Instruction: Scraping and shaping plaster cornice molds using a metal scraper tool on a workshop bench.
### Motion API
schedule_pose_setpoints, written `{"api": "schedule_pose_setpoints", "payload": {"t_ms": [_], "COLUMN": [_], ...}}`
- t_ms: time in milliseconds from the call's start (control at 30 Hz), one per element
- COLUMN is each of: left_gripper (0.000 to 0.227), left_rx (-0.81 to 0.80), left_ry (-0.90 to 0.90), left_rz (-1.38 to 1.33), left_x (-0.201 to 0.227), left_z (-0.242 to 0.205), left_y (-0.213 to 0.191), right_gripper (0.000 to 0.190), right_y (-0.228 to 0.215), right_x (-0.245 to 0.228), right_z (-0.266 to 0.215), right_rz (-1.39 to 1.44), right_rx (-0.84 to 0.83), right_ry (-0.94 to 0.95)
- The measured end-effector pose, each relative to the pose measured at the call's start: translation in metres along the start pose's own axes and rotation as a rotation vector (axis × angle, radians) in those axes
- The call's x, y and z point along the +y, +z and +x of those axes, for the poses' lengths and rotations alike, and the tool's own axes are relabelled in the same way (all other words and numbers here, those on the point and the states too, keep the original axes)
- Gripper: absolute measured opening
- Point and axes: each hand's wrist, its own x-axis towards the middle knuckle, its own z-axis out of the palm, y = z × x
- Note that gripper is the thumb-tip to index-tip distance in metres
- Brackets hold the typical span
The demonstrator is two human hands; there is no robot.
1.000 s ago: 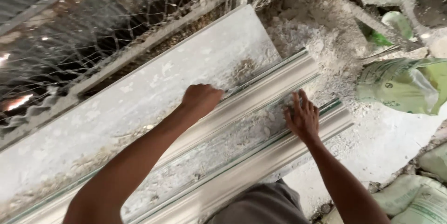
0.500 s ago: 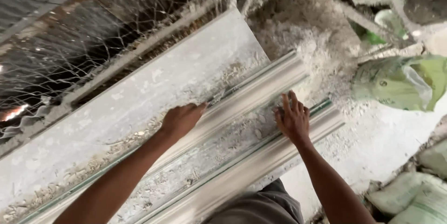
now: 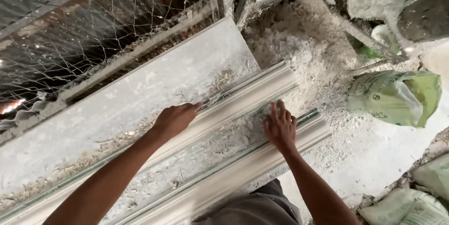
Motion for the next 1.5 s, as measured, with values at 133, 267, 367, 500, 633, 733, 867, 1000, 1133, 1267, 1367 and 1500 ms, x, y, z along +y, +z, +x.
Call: {"api": "schedule_pose_setpoints", "payload": {"t_ms": [133,267,367,500,633,733,867,1000,1133,1267,1367,1500], "left_gripper": [0.039,0.04,0.035,0.055,0.057,0.052,0.034,0.051,0.03,0.033,0.032,0.031], "left_rx": [0.107,0.083,-0.096,-0.154,-0.116,-0.145,0.124,0.05,0.159,0.148,0.163,0.251], "left_ry": [-0.021,-0.023,-0.147,-0.488,-0.376,-0.397,-0.1,-0.1,0.007,-0.039,-0.1,-0.217], "left_rz": [0.015,-0.025,-0.141,-0.692,-0.516,-0.4,-0.077,-0.134,-0.06,-0.158,-0.189,-0.089], "left_x": [-0.009,-0.02,0.021,0.101,0.074,0.024,0.011,0.093,0.114,0.082,0.015,-0.021], "left_z": [-0.003,-0.003,0.055,0.142,0.118,0.051,0.029,0.151,0.249,0.171,0.065,-0.012], "left_y": [0.013,0.015,-0.004,-0.009,-0.001,0.009,0.012,-0.009,0.047,0.029,0.027,0.04], "right_gripper": [0.079,0.076,0.073,0.071,0.071,0.07,0.072,0.071,0.068,0.069,0.067,0.067], "right_y": [-0.001,-0.002,-0.002,-0.001,-0.003,-0.003,0.002,0.006,-0.002,-0.011,-0.007,-0.005], "right_x": [0.003,0.003,0.0,-0.001,0.006,0.007,0.008,0.008,0.005,0.006,0.005,0.005], "right_z": [0.001,0.004,-0.002,-0.004,-0.002,-0.002,0.0,0.0,0.001,-0.007,0.001,-0.001], "right_rz": [0.013,0.007,-0.022,0.001,-0.031,0.029,0.021,0.015,0.017,0.082,0.097,0.065], "right_rx": [0.066,0.05,0.063,0.097,0.127,0.039,0.006,0.082,0.025,0.062,0.115,0.08], "right_ry": [-0.028,-0.035,-0.038,-0.066,-0.093,-0.091,-0.067,-0.076,-0.03,-0.086,-0.108,-0.09]}}
